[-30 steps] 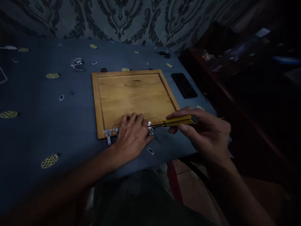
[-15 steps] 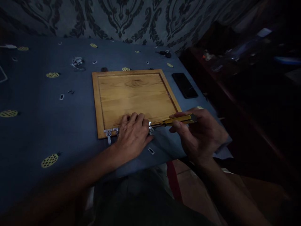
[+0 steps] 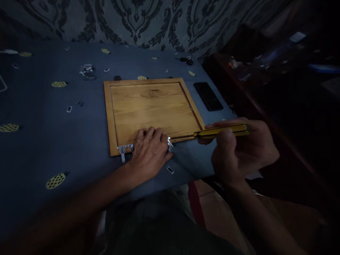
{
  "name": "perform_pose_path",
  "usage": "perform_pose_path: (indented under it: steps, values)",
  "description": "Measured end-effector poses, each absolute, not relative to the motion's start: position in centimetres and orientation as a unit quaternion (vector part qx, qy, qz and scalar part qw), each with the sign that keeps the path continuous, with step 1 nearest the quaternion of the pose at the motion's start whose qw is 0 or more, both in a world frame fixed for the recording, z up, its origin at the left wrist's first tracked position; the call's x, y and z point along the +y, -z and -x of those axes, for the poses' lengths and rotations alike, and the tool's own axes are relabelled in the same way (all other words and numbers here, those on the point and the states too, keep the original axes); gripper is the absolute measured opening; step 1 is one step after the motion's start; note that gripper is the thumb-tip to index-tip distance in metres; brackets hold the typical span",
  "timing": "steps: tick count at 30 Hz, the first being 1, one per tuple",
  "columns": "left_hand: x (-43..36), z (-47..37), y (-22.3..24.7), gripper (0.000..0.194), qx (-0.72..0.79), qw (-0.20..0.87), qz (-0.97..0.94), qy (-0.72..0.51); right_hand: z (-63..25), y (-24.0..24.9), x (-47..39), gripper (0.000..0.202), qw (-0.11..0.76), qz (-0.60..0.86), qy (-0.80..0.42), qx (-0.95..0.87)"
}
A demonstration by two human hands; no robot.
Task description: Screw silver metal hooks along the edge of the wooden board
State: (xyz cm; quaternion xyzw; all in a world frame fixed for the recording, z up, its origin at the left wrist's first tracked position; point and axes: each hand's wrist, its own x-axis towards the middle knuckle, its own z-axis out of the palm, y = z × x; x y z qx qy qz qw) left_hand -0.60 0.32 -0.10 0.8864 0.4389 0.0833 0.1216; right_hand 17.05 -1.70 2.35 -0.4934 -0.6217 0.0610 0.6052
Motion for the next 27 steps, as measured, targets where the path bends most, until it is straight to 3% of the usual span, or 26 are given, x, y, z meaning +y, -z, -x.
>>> perform_pose_path:
  steps: [9, 27]
  values:
    - [0.4, 0.7, 0.0, 0.031, 0.435, 0.127, -0.888, -0.08, -18.6, -1.3, -1.9, 0.007, 0.548, 0.503, -0.05, -0.666]
    - [0.3, 0.6, 0.1, 0.034, 0.437, 0.124, -0.887, -0.087, -18.4, -0.9, -1.9, 0.01, 0.539, 0.491, -0.105, -0.676]
